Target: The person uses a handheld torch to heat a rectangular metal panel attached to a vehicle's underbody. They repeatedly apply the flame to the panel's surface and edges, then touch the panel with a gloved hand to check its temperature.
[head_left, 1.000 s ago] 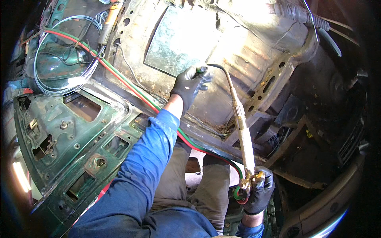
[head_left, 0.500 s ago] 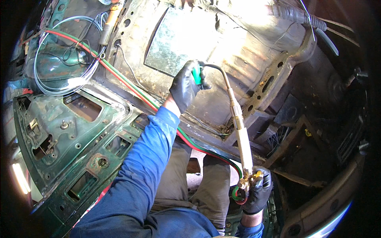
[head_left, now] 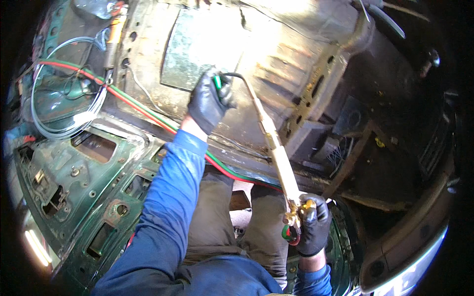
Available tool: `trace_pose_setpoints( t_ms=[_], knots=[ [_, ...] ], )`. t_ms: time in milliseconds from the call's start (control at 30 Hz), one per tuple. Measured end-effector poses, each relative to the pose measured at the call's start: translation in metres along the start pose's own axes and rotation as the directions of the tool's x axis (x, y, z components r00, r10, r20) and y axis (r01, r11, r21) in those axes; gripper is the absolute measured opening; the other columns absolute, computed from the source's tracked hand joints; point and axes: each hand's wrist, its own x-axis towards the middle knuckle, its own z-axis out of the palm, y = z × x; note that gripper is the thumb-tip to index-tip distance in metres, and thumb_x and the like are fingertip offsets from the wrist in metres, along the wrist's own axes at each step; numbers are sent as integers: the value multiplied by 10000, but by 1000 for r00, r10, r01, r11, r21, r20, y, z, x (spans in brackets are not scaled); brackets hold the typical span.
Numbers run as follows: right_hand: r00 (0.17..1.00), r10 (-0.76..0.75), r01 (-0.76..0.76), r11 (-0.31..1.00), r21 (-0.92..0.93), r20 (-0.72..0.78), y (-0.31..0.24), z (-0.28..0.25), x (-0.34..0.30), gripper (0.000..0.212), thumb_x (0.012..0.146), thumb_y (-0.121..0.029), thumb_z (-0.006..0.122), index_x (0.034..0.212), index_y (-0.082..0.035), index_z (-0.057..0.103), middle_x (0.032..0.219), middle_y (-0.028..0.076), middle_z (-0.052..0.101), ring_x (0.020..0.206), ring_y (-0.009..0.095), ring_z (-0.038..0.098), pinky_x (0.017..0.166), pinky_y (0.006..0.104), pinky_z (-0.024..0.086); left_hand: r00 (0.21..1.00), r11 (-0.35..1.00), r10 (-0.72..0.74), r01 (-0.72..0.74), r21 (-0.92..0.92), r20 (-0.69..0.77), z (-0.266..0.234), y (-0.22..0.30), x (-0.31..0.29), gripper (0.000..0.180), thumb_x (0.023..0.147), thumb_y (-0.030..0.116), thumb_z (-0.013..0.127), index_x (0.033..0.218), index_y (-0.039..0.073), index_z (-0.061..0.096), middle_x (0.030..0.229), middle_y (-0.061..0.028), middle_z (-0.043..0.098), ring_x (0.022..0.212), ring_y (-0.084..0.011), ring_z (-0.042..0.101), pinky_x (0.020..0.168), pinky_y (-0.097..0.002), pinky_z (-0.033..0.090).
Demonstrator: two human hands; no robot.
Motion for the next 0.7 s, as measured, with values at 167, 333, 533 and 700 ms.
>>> trace_pose_setpoints(
  t_ms=[167, 333, 533, 700],
  knots=[
    [999, -20, 20, 1000, 24, -25, -4, 6, 3, 530, 975, -564, 684, 1132, -62, 616, 907, 35, 673, 723, 107, 647, 643, 270, 548, 999, 997, -21, 23, -79, 29, 4, 7, -6, 449, 1000, 569, 557, 898, 134, 605, 595, 18, 403, 531, -163, 402, 569, -351, 413],
    [1000, 18, -18, 999, 49, 3, -13, 13, 6, 525, 974, -569, 681, 1108, -67, 603, 897, 22, 656, 731, 103, 643, 648, 264, 547, 995, 990, -28, 41, -135, 96, -5, 8, -4, 426, 1020, 532, 535, 888, 131, 596, 593, 16, 338, 523, -156, 326, 542, -336, 336],
    [1000, -14, 14, 999, 29, -6, -11, 13, 8, 523, 988, -562, 663, 1121, -59, 606, 907, 34, 673, 736, 107, 654, 654, 267, 552, 982, 983, -37, 69, -171, 183, -5, 5, -2, 470, 1028, 558, 507, 935, 113, 626, 606, 5, 384, 540, -164, 370, 569, -341, 366],
    [1000, 30, -30, 996, 79, 10, -4, 7, 10, 545, 977, -530, 711, 1136, -11, 665, 969, 65, 708, 812, 124, 662, 718, 296, 547, 996, 996, 14, -7, -87, 86, -7, 2, 2, 522, 1068, 555, 422, 1058, 96, 669, 778, -32, 609, 676, -199, 565, 692, -403, 502]
  ],
)
